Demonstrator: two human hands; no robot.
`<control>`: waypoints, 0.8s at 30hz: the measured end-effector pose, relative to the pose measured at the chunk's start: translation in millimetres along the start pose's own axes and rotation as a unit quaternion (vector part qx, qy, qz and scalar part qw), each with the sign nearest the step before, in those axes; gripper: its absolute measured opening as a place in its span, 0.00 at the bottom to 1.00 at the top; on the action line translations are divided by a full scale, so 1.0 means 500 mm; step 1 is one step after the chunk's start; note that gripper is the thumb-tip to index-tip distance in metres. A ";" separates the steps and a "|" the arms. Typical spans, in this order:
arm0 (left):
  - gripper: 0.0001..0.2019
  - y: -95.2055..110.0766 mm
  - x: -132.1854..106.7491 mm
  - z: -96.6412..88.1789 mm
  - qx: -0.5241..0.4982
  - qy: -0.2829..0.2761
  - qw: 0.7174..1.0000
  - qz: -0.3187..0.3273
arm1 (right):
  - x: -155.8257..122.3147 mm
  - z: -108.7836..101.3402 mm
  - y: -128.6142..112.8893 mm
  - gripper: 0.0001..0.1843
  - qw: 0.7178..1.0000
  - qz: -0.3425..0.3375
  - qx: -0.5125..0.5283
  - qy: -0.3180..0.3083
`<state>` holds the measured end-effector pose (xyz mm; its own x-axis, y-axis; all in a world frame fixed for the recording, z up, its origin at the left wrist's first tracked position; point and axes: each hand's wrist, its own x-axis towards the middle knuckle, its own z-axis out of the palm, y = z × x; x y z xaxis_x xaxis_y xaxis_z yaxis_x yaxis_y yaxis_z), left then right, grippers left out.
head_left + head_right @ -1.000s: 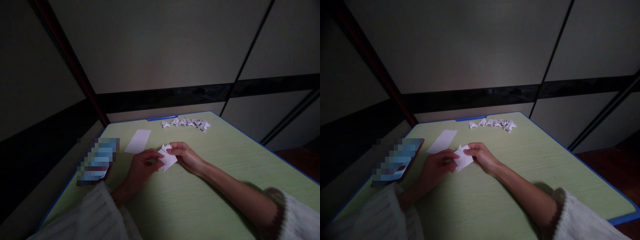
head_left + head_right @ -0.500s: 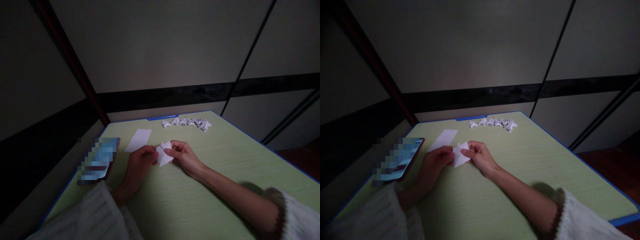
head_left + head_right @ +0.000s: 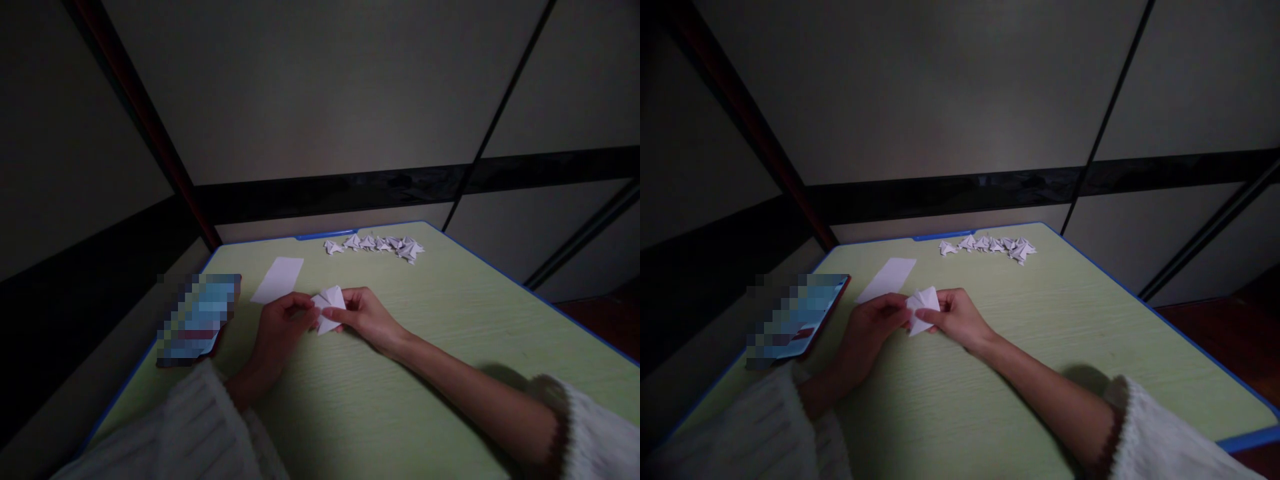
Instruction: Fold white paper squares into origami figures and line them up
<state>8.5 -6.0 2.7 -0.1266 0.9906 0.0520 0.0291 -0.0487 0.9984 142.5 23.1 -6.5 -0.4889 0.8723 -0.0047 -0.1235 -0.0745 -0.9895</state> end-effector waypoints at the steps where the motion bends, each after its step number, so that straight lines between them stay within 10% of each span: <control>1: 0.03 0.000 0.000 0.001 0.007 0.000 1.000 0.000 | 0.000 0.000 0.001 0.12 1.000 -0.001 -0.002 0.004; 24: 0.11 -0.014 0.007 -0.005 -0.090 0.018 0.995 -0.044 | -0.006 0.003 -0.001 0.07 0.990 -0.031 -0.136 -0.021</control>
<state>5.4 -2.7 -3.8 -0.1557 0.9870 -0.0392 -0.1611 0.0138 0.9868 142.9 19.9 -6.0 -0.5237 0.8500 0.0579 0.0799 0.1167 -0.9900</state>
